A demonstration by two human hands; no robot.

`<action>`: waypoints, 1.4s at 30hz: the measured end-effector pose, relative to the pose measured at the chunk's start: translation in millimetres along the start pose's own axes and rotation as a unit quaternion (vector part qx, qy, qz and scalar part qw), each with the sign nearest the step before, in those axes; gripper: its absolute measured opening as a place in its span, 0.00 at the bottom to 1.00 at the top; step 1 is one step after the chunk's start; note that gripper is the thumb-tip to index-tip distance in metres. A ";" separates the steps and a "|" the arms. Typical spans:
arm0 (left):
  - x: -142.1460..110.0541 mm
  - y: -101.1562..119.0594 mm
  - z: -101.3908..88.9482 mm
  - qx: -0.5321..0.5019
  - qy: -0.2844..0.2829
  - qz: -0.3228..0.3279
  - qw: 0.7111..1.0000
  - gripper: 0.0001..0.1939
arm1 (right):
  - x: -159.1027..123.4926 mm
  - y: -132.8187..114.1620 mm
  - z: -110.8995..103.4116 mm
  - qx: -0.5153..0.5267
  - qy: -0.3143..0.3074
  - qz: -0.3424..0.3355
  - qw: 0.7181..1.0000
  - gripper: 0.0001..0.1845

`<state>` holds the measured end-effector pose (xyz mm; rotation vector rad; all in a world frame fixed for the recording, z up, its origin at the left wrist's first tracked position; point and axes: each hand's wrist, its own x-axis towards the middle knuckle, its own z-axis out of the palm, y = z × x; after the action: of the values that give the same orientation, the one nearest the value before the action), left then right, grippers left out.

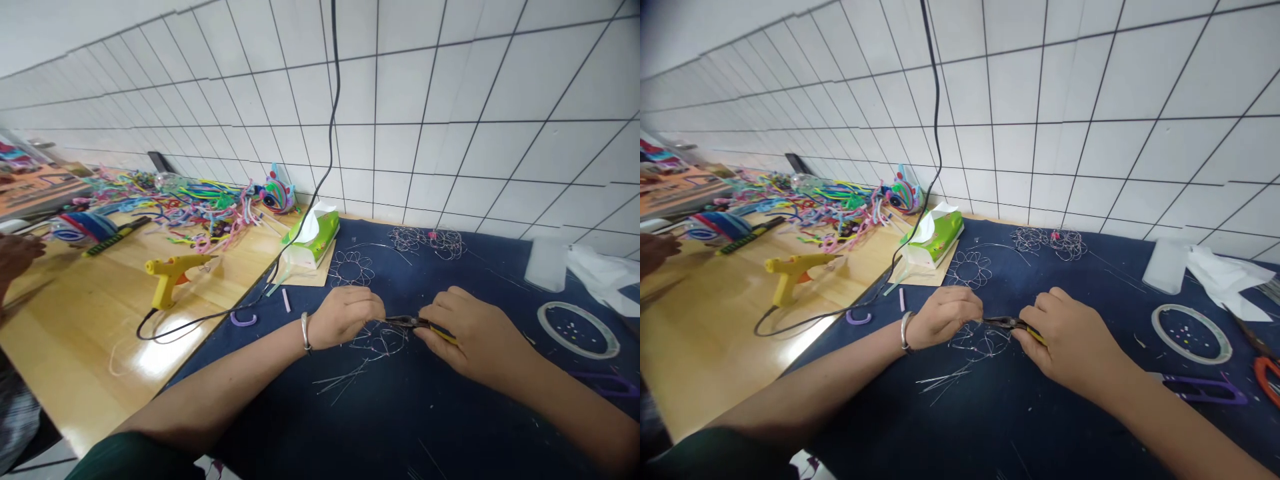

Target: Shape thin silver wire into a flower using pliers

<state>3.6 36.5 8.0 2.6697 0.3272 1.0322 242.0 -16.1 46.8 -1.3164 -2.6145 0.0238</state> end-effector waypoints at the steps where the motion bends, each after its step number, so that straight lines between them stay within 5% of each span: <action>1: 0.1 0.2 0.0 0.000 -0.004 0.003 1.000 0.11 | -0.1 0.1 0.1 0.002 -0.001 0.000 1.000 0.12; 42: -0.2 2.1 0.8 0.021 0.003 0.020 1.000 0.11 | -1.7 0.5 1.2 0.004 -0.013 -0.003 1.000 0.13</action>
<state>4.3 34.3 7.9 2.7207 0.3014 1.0578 243.1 -17.1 45.2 -1.3131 -2.6377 0.0516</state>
